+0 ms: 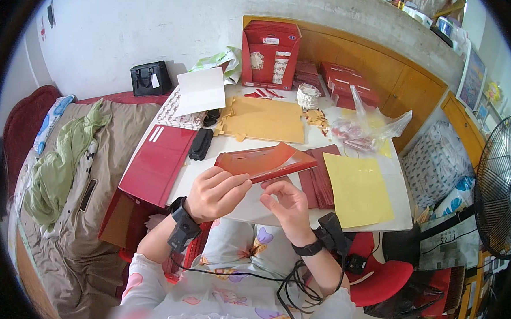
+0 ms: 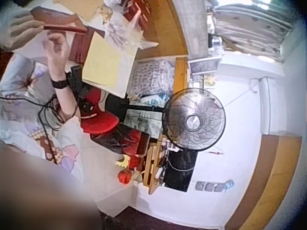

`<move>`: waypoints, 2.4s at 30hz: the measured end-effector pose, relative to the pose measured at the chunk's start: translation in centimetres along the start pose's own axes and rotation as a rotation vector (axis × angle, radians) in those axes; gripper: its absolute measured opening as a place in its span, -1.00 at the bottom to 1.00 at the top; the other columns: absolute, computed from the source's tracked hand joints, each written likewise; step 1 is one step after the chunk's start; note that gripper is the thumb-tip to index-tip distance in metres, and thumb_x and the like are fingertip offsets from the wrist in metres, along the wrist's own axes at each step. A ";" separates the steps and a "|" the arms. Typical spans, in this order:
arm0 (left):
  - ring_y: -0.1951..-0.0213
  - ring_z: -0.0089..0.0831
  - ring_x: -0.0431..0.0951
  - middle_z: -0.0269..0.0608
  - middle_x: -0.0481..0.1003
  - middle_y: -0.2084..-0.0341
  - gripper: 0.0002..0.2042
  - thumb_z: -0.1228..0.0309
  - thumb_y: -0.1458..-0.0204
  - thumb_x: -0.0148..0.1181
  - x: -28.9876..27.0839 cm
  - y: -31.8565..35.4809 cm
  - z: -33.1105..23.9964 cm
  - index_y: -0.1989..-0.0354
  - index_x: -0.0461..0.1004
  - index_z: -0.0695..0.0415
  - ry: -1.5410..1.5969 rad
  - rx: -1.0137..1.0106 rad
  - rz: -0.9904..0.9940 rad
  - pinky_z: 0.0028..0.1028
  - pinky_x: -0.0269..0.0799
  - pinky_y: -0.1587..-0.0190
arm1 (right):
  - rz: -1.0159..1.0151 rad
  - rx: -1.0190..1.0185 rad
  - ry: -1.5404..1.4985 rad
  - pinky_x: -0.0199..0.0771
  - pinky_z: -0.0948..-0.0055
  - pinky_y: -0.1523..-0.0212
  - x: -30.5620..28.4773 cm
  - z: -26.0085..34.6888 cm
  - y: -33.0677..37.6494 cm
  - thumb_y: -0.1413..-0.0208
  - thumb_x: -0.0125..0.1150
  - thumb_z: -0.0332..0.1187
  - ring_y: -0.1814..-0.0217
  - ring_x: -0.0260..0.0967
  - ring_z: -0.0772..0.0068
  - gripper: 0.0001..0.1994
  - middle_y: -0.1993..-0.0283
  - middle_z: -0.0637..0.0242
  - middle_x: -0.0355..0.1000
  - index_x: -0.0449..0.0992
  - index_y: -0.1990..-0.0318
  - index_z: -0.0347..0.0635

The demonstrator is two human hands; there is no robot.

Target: Assembling red cardboard money wallet packaging.

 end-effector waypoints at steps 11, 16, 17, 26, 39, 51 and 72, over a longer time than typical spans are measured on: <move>0.51 -0.42 0.50 -0.13 0.52 0.37 -0.73 0.56 0.35 0.19 0.2 0.2 -0.3 0.35 0.49 0.28 0.025 0.008 -0.006 -0.48 0.40 0.43 | -0.125 -0.019 -0.073 0.28 0.69 0.22 -0.5 -0.3 -0.5 -0.06 0.22 -0.55 0.28 0.31 0.73 -0.95 0.31 0.46 0.45 0.48 0.33 -0.23; 0.51 -0.41 0.50 -0.10 0.52 0.36 -0.75 0.57 0.35 0.20 0.5 0.3 -0.3 0.37 0.48 0.28 0.038 0.004 -0.011 -0.46 0.41 0.42 | -0.183 -0.013 -0.101 0.27 0.68 0.22 -0.6 -0.9 -0.6 -0.05 0.24 -0.53 0.30 0.32 0.73 -0.94 0.35 0.47 0.45 0.48 0.34 -0.23; 0.50 -0.40 0.50 -0.10 0.52 0.35 -0.76 0.57 0.35 0.21 0.4 0.4 -0.3 0.38 0.47 0.28 0.038 0.005 -0.018 -0.46 0.41 0.42 | -0.197 -0.018 -0.089 0.27 0.68 0.22 -0.7 -1.0 -0.5 -0.05 0.24 -0.53 0.30 0.32 0.73 -0.94 0.36 0.47 0.45 0.48 0.34 -0.23; 0.48 -0.40 0.47 -0.10 0.51 0.35 -0.81 0.53 0.31 0.18 0.6 0.3 -0.4 0.44 0.40 0.25 0.041 -0.010 -0.015 -0.46 0.36 0.40 | -0.223 -0.032 -0.134 0.28 0.67 0.22 -0.7 -0.9 -0.6 -0.06 0.24 -0.52 0.31 0.33 0.71 -0.95 0.34 0.43 0.47 0.48 0.34 -0.24; 0.51 -0.40 0.49 -0.07 0.52 0.34 -0.74 0.55 0.36 0.18 0.5 0.1 -0.4 0.37 0.46 0.28 0.032 -0.003 0.017 -0.45 0.40 0.41 | -0.246 -0.030 -0.172 0.32 0.68 0.22 -0.5 -1.0 -0.8 -0.08 0.22 -0.52 0.30 0.36 0.71 -0.96 0.33 0.42 0.47 0.47 0.34 -0.24; 0.51 -0.41 0.50 -0.07 0.52 0.35 -0.77 0.54 0.32 0.19 0.5 0.1 -0.5 0.38 0.46 0.28 0.011 -0.005 0.026 -0.46 0.40 0.41 | -0.297 -0.021 -0.162 0.27 0.70 0.23 -0.5 -1.1 -0.8 -0.08 0.21 -0.50 0.31 0.31 0.74 -0.96 0.35 0.45 0.44 0.47 0.35 -0.23; 0.47 -0.48 0.43 -0.30 0.44 0.42 -0.59 0.49 0.33 0.18 0.7 0.0 -0.7 0.16 0.56 0.17 -0.090 -0.051 0.080 -0.50 0.37 0.37 | -0.277 -0.031 -0.068 0.33 0.66 0.15 -0.2 -0.3 -0.8 -0.12 0.15 -0.52 0.24 0.35 0.68 -0.96 0.28 0.37 0.47 0.44 0.30 -0.27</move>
Point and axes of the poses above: each hand's wrist, its own y-axis away from the middle knuckle, its own x-axis out of the palm, z = x × y, the point moved 7 cm from there along -y, towards the middle knuckle
